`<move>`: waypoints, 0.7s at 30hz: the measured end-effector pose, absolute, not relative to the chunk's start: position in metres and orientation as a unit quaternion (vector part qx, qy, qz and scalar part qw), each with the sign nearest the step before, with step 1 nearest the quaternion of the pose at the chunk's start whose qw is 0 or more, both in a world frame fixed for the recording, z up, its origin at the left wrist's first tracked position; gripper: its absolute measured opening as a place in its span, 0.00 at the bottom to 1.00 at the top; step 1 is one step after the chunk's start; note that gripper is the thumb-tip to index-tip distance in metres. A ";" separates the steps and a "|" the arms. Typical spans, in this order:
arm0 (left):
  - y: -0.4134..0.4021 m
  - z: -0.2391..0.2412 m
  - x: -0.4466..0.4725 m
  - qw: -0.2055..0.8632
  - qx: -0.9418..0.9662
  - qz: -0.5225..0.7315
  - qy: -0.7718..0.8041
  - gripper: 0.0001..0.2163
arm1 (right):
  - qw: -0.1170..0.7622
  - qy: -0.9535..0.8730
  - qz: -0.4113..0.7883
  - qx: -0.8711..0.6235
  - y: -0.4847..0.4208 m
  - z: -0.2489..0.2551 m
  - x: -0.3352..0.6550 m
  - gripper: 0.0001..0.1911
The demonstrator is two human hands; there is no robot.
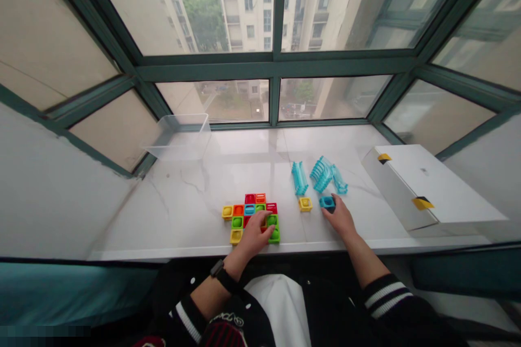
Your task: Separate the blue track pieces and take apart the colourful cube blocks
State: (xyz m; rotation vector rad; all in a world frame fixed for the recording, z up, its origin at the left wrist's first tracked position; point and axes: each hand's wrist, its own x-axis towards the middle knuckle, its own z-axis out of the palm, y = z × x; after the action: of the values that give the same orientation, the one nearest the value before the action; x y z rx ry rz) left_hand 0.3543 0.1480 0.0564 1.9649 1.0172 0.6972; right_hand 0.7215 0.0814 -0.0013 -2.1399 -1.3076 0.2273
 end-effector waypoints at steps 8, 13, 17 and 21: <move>0.148 0.055 0.354 0.396 0.777 0.275 0.405 0.19 | 0.322 -0.516 0.075 -0.790 0.079 -0.009 0.726 0.41; 0.148 0.056 0.355 0.398 0.773 0.275 0.411 0.19 | 0.329 -0.508 0.078 -0.792 0.077 -0.006 0.726 0.40; 0.147 0.059 0.355 0.402 0.770 0.277 0.410 0.19 | 0.312 -0.499 0.092 -0.803 0.077 -0.001 0.724 0.38; 0.147 0.061 0.355 0.405 0.768 0.276 0.411 0.18 | 0.309 -0.499 0.095 -0.804 0.077 0.001 0.723 0.37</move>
State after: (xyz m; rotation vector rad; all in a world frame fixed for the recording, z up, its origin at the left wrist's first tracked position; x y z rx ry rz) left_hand 0.3550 0.1470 0.0610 1.9391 1.0365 0.6972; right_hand 0.7227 0.0771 0.0014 -2.1254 -1.3199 0.2499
